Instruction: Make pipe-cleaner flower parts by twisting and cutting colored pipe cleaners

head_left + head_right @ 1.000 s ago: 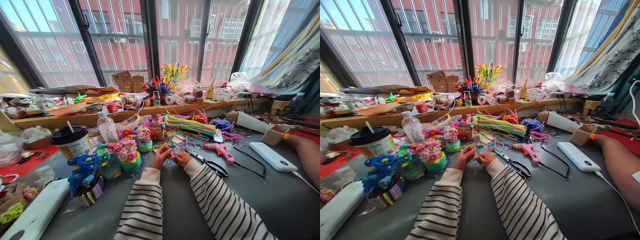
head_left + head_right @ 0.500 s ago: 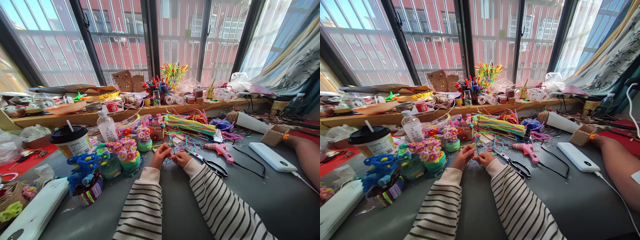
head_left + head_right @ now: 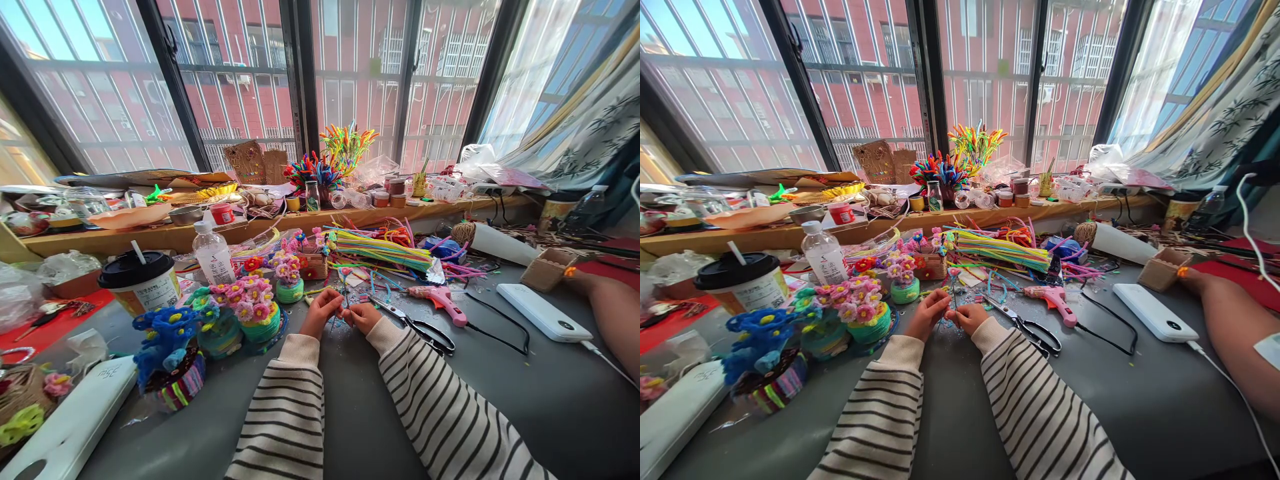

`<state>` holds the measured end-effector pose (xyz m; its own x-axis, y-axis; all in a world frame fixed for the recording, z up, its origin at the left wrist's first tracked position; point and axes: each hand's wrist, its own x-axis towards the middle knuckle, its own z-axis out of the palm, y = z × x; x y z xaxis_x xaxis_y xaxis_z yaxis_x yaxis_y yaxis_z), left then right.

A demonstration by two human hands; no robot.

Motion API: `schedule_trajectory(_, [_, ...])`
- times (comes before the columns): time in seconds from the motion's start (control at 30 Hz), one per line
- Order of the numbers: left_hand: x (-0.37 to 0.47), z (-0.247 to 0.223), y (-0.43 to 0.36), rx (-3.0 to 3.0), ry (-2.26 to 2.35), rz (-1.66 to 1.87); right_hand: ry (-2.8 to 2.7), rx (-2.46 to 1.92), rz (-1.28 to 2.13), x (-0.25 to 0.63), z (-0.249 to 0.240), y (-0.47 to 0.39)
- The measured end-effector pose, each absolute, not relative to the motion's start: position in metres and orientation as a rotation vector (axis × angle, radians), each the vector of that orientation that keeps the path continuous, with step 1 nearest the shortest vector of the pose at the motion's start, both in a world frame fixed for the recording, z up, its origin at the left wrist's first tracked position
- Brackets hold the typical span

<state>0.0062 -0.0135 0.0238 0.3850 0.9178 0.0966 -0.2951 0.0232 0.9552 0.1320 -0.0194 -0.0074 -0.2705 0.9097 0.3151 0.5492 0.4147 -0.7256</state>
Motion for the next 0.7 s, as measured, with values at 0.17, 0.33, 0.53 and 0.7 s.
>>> schedule_trajectory(0.17, [0.0057,0.0222,-0.0129,1.167,0.688,1.07,-1.902,-1.233,0.662,0.1327,-0.01,-0.0172])
schedule_trajectory(0.33, [0.0051,0.0196,-0.0117,1.151,0.677,1.073,-1.89,-1.232,0.695,0.132,-0.0086,-0.0185])
schedule_trajectory(0.53, [0.0058,0.0213,-0.012,1.16,0.645,1.058,-1.896,-1.25,0.667,0.1313,-0.0052,-0.0212])
schedule_trajectory(0.7, [0.0058,0.0205,-0.0107,1.167,0.659,1.052,-1.886,-1.24,0.69,0.1317,-0.0031,-0.0219])
